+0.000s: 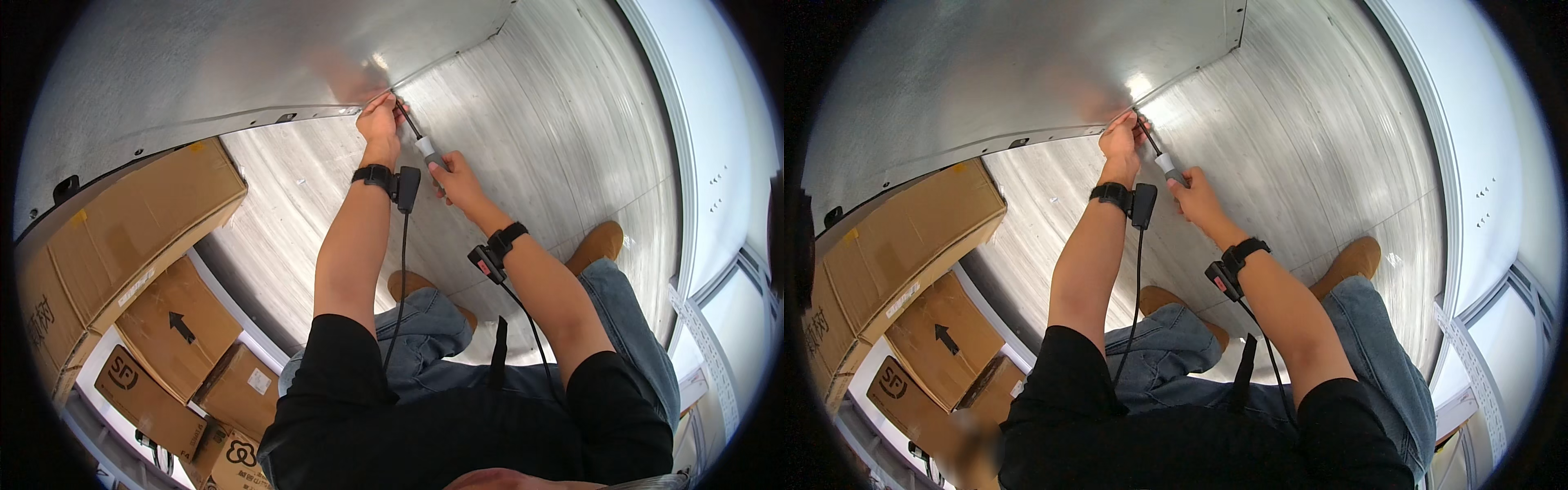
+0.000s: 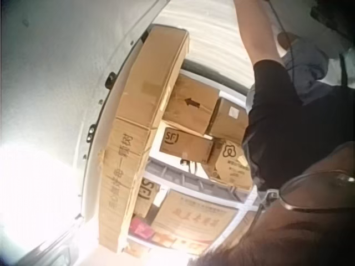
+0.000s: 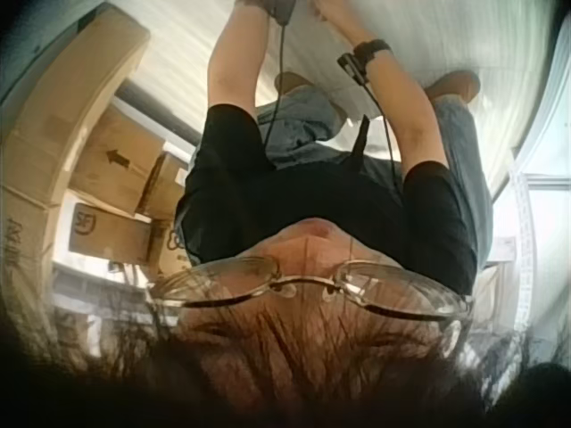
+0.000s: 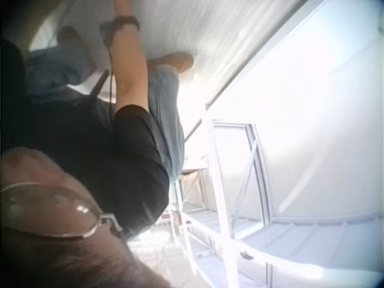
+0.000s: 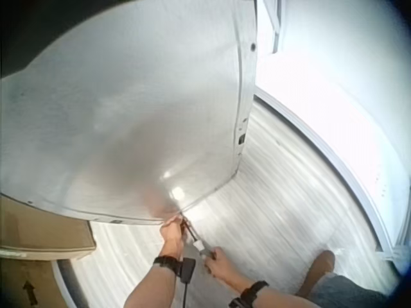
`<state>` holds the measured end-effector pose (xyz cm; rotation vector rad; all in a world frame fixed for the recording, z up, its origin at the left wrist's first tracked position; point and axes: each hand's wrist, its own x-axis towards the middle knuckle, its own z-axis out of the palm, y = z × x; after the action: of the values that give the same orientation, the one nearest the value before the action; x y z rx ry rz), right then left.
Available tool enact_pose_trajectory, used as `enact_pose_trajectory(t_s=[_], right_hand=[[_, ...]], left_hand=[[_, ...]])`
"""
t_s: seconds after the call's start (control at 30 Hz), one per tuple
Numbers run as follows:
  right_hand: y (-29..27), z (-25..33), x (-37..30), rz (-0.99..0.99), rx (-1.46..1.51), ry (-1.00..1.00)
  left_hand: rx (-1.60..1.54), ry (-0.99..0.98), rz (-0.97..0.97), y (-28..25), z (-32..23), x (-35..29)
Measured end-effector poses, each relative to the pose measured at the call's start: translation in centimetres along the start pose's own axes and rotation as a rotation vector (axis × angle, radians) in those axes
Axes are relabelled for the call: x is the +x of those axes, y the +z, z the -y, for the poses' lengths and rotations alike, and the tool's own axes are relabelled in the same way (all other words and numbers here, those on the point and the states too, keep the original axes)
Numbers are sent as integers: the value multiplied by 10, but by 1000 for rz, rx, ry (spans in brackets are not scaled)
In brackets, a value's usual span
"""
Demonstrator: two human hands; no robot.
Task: The person uses a screwdriver to tighten screws on the back panel of a silver electronic device. They repeatedly pick up screws from a nearby white shelf and secure them into the device's casing.
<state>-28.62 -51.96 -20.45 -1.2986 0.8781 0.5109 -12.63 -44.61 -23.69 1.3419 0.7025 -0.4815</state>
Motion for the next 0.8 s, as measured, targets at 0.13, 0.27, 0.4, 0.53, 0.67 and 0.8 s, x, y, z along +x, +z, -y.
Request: enact_pose_trajectory(t_s=[0.13,0.27,0.4,0.53,0.67,0.8], right_hand=[[2,7,-2,8,-23,12],[3,9,-3,20,-29,20],[1,7,0,26,-25,25],[0,1,4,32,3,26],[0,-2,6,29,2,15],[-1,-1,8,30,11,7]], left_hand=[[-18,-26,-26,0,-2,3],[-17,-35,-18,0,-2,5],[-19,-40,-58,3,-3,1],[11,-42,-43,3,-4,-1],[16,-40,-46,3,0,3],[39,-43,-38,1,3,7]])
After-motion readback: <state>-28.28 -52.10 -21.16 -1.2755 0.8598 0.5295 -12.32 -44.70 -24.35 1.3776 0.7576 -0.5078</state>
